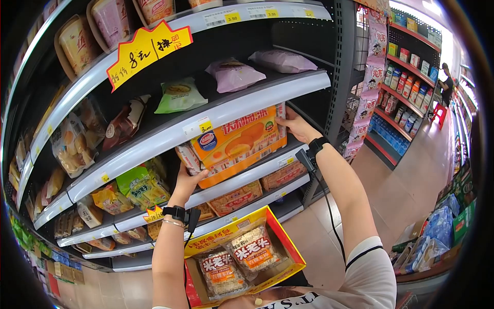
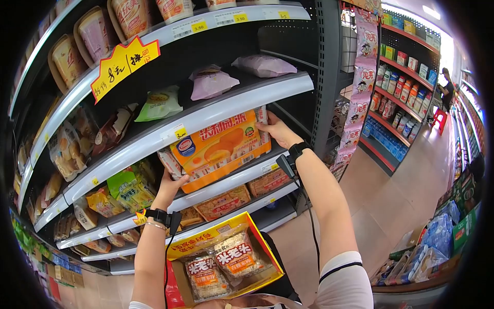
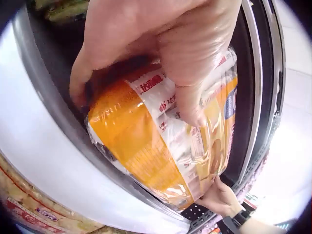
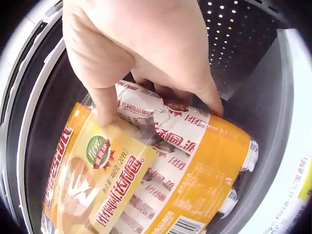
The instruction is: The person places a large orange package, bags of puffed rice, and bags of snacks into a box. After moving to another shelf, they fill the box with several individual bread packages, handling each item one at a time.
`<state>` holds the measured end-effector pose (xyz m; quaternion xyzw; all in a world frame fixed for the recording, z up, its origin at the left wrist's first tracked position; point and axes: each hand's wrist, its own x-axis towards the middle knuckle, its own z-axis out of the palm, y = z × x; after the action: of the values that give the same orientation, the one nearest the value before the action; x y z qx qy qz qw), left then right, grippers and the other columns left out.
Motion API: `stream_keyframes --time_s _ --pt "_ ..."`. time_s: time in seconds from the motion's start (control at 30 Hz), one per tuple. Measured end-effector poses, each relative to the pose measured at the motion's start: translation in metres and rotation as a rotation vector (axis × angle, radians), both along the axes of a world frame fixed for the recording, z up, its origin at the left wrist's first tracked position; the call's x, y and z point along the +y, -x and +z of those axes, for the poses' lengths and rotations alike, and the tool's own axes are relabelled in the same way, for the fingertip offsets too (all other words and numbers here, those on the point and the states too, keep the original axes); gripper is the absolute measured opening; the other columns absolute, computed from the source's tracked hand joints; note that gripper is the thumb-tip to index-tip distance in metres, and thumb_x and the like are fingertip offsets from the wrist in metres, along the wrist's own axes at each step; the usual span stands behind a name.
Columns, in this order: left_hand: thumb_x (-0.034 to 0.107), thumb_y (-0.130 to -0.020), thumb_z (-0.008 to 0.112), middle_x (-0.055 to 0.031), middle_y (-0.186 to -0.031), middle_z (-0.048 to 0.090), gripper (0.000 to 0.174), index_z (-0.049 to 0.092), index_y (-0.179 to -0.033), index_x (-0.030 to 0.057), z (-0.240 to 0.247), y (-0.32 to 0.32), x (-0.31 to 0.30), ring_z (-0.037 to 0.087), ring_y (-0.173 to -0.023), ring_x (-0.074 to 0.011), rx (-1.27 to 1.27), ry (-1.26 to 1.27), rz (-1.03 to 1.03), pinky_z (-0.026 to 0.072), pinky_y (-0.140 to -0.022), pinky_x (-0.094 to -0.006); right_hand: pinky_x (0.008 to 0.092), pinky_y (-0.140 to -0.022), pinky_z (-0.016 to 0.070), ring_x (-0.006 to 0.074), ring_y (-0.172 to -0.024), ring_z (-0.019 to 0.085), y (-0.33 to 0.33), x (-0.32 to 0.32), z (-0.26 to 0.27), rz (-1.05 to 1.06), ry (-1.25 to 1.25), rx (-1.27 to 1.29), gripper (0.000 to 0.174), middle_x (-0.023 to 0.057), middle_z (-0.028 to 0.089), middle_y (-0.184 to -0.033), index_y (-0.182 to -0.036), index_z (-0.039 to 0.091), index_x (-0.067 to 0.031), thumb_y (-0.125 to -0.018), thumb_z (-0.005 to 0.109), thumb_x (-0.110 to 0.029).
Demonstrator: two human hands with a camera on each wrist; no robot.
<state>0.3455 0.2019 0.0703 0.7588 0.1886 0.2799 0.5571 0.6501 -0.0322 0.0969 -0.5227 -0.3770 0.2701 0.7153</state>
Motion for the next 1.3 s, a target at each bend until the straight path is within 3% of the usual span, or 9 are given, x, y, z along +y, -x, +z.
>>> stream_keyframes --time_s 0.27,0.37,0.47,0.53,0.67,0.77,0.83,0.97,1.3 --pt "0.011 -0.070 0.080 -0.0134 -0.122 0.051 0.076 0.033 -0.129 0.0006 -0.001 -0.050 -0.008 0.049 -0.115 -0.0226 -0.006 0.090 -0.172 0.0392 -0.098 -0.0320 0.0317 -0.094 0.0379 0.0210 -0.113 0.048 0.004 -0.036 -0.008 -0.271 -0.057 -0.005 0.057 0.0156 0.051 -0.122 -0.132 0.036 0.0021 -0.088 0.060 -0.024" --pt "0.011 -0.070 0.079 -0.0132 -0.124 0.050 0.077 0.032 -0.130 0.0010 -0.003 -0.065 -0.016 0.048 -0.116 -0.0229 -0.020 0.104 -0.212 0.0381 -0.099 -0.0320 0.0299 -0.087 0.0412 0.0178 -0.100 0.050 0.006 -0.042 -0.060 -0.955 0.061 -0.163 0.059 0.0144 0.051 -0.110 -0.132 0.031 0.0000 -0.087 0.060 -0.025" --pt "0.010 -0.071 0.078 -0.0129 -0.126 0.049 0.077 0.031 -0.132 0.0011 -0.003 -0.080 -0.024 0.047 -0.118 -0.0229 -0.030 0.100 -0.233 0.0373 -0.101 -0.0320 0.0261 -0.080 0.0448 0.0120 -0.089 0.053 0.059 -0.069 -0.086 -0.630 0.103 -0.165 0.033 0.0028 0.053 -0.095 -0.112 0.046 -0.0037 -0.083 0.063 -0.007" --pt "0.009 -0.072 0.077 -0.0127 -0.128 0.047 0.077 0.030 -0.132 0.0010 -0.001 -0.088 -0.030 0.046 -0.119 -0.0229 -0.032 0.098 -0.246 0.0368 -0.102 -0.0320 0.0271 -0.077 0.0476 0.0121 -0.088 0.055 0.099 -0.081 -0.111 -0.280 0.128 -0.059 0.032 0.0056 0.057 -0.096 -0.109 0.050 -0.0041 -0.083 0.067 -0.014" --pt "0.012 -0.072 0.078 -0.0136 -0.128 0.047 0.081 0.027 -0.134 0.0011 -0.003 -0.101 -0.036 0.045 -0.120 -0.0234 -0.006 0.071 -0.252 0.0359 -0.102 -0.0319 0.0379 -0.102 0.0345 0.0308 -0.125 0.041 0.171 -0.099 -0.112 0.118 0.448 -0.227 0.072 0.0239 0.040 -0.135 -0.134 0.033 0.0063 -0.087 0.060 -0.040" --pt "0.013 -0.071 0.079 -0.0142 -0.128 0.047 0.086 0.024 -0.136 0.0015 -0.005 -0.106 -0.034 0.045 -0.120 -0.0240 0.001 0.086 -0.265 0.0358 -0.102 -0.0322 0.0351 -0.104 0.0311 0.0305 -0.126 0.038 0.191 -0.102 -0.116 0.167 0.476 -0.420 0.074 0.0239 0.039 -0.135 -0.136 0.029 0.0060 -0.088 0.058 -0.042" --pt "0.014 -0.071 0.079 -0.0146 -0.129 0.046 0.087 0.022 -0.137 0.0017 -0.006 -0.106 -0.033 0.045 -0.121 -0.0242 0.012 0.097 -0.270 0.0354 -0.103 -0.0320 0.0329 -0.106 0.0271 0.0285 -0.127 0.035 0.196 -0.100 -0.116 0.457 0.348 -0.134 0.072 0.0226 0.037 -0.136 -0.139 0.022 0.0052 -0.090 0.056 -0.036" --pt "0.017 -0.073 0.077 -0.0148 -0.131 0.044 0.087 0.021 -0.137 0.0010 -0.005 -0.104 -0.038 0.043 -0.123 -0.0236 0.021 0.076 -0.261 0.0338 -0.104 -0.0317 0.0314 -0.106 0.0265 0.0242 -0.128 0.034 0.207 -0.105 -0.114 0.407 0.386 -0.221 0.066 0.0188 0.035 -0.137 -0.141 0.013 0.0034 -0.089 0.048 -0.016" --pt "0.040 -0.074 0.074 -0.0277 -0.134 0.041 0.086 0.033 -0.137 -0.0021 0.007 -0.033 -0.013 0.044 -0.122 -0.0342 0.288 -0.255 -0.128 0.0373 -0.100 -0.0372 0.0331 -0.107 0.0250 0.0294 -0.129 0.031 0.215 -0.122 -0.108 0.346 0.454 -0.366 0.071 0.0216 0.033 -0.136 -0.140 0.015 0.0002 -0.077 0.047 -0.004"
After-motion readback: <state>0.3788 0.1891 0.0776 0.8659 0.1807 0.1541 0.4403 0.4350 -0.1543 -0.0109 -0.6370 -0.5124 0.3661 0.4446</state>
